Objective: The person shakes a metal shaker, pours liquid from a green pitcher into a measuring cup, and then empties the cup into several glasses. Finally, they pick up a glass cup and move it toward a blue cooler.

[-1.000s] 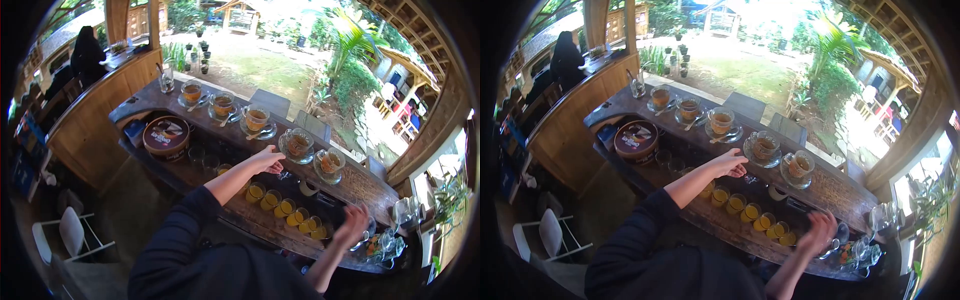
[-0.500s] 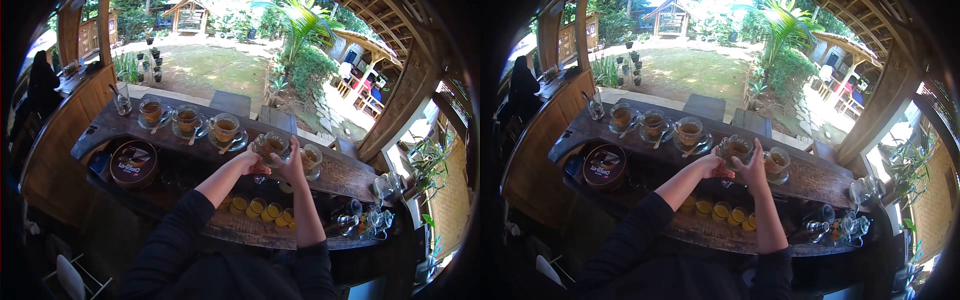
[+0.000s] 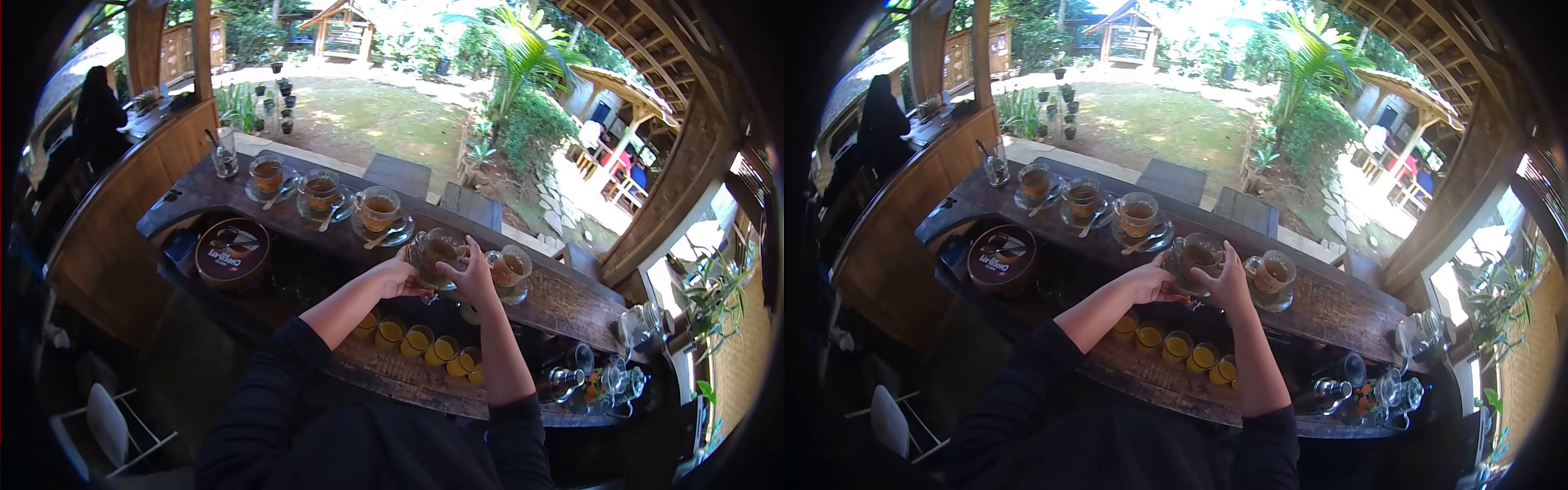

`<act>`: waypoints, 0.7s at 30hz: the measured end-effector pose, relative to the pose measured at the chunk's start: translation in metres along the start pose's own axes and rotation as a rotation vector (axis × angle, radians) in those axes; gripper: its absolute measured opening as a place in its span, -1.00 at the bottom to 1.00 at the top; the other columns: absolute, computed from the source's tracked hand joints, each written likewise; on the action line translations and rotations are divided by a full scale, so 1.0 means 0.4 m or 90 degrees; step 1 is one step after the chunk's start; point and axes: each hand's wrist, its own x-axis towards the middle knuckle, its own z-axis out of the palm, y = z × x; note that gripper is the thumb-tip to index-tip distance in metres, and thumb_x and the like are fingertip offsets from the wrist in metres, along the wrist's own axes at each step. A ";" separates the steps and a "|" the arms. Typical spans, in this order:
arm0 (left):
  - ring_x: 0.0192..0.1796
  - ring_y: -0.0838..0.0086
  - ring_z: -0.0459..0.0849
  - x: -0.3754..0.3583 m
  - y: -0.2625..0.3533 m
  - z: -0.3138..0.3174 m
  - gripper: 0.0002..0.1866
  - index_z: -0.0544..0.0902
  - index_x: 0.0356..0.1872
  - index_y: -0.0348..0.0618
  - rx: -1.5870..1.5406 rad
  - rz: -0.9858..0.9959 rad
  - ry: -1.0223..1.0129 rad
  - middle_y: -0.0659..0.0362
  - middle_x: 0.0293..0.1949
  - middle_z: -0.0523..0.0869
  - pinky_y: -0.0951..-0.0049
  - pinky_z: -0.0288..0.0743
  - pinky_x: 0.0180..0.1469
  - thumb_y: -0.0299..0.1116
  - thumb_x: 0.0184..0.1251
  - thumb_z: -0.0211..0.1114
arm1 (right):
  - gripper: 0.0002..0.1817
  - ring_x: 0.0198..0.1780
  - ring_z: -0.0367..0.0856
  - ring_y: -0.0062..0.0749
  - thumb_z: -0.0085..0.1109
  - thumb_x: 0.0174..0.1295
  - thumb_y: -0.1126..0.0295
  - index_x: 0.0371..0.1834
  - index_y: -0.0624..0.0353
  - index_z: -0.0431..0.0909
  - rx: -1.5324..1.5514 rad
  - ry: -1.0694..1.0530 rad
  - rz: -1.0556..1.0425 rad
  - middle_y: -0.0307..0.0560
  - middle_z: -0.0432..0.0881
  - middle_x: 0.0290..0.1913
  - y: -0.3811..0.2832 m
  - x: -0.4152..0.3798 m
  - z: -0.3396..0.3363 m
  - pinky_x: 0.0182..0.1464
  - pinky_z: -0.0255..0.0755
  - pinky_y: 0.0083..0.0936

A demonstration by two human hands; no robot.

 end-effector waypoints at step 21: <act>-0.21 0.19 0.70 -0.603 -0.283 0.006 -0.27 -0.25 0.37 0.38 -0.144 0.296 0.309 -0.02 -0.05 0.57 0.36 0.63 -0.24 -0.53 0.36 -0.12 | -0.16 0.18 0.37 -0.31 0.50 -0.24 0.43 0.11 0.28 0.14 0.403 -0.455 -0.233 0.06 0.40 0.09 -0.294 -0.221 0.204 0.20 0.24 -0.44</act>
